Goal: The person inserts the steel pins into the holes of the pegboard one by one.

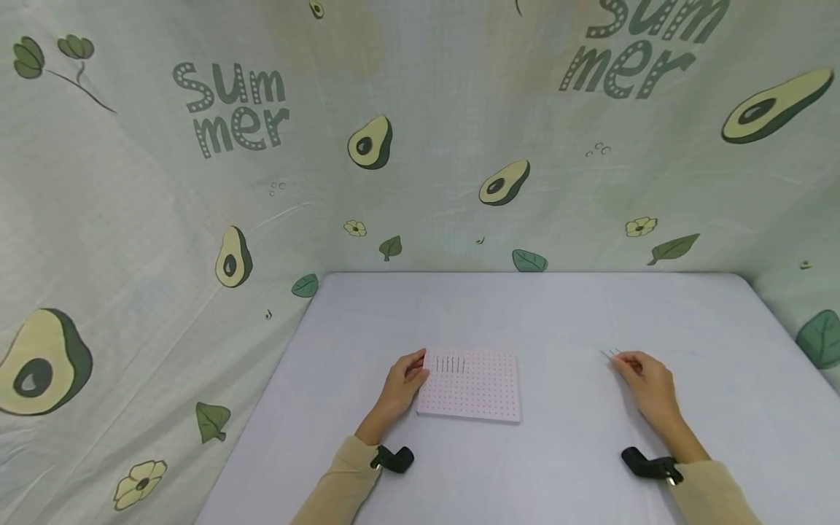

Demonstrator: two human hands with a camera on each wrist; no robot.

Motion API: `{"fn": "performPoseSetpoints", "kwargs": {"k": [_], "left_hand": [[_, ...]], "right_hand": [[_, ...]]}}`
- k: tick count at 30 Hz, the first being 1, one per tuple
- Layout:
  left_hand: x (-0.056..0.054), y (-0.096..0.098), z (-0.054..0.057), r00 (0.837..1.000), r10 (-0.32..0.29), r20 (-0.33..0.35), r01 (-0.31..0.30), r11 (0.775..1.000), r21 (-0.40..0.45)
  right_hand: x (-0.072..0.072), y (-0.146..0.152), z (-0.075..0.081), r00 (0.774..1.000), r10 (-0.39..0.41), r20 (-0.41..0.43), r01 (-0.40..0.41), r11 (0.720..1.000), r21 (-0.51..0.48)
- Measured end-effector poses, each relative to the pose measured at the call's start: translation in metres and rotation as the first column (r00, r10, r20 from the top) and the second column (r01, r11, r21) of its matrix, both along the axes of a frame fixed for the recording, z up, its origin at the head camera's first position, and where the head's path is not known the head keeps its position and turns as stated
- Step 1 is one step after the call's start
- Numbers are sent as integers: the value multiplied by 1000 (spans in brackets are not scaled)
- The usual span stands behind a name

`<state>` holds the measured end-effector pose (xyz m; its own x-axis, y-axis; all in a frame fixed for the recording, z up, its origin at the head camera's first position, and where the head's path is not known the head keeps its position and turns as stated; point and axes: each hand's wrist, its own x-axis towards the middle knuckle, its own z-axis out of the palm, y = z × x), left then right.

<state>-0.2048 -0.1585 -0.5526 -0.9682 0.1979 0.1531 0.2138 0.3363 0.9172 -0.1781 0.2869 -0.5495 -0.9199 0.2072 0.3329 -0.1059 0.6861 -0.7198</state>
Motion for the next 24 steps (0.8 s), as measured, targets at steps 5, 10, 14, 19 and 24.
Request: {"fn": "performPoseSetpoints", "kwargs": {"k": [5,10,14,19,24], "left_hand": [[0,1,1,1000,12,-4,-12,1000,12],[10,6,25,1000,3,-2,-3,1000,-7],[17,8,40,1000,-6,1,6,1000,-9],[17,7,38,1000,-19,4,19,1000,12],[17,7,39,1000,-30,2,30,1000,3]], "right_hand": [[-2,-3,4,1000,6,-22,-7,999,-42],[-4,-6,7,999,29,-32,-31,996,-81],[-4,-10,7,996,70,-52,-75,992,-100],[-4,-17,9,991,104,-89,-115,986,-119],[-5,-25,13,985,128,-114,-144,979,-142]]}}
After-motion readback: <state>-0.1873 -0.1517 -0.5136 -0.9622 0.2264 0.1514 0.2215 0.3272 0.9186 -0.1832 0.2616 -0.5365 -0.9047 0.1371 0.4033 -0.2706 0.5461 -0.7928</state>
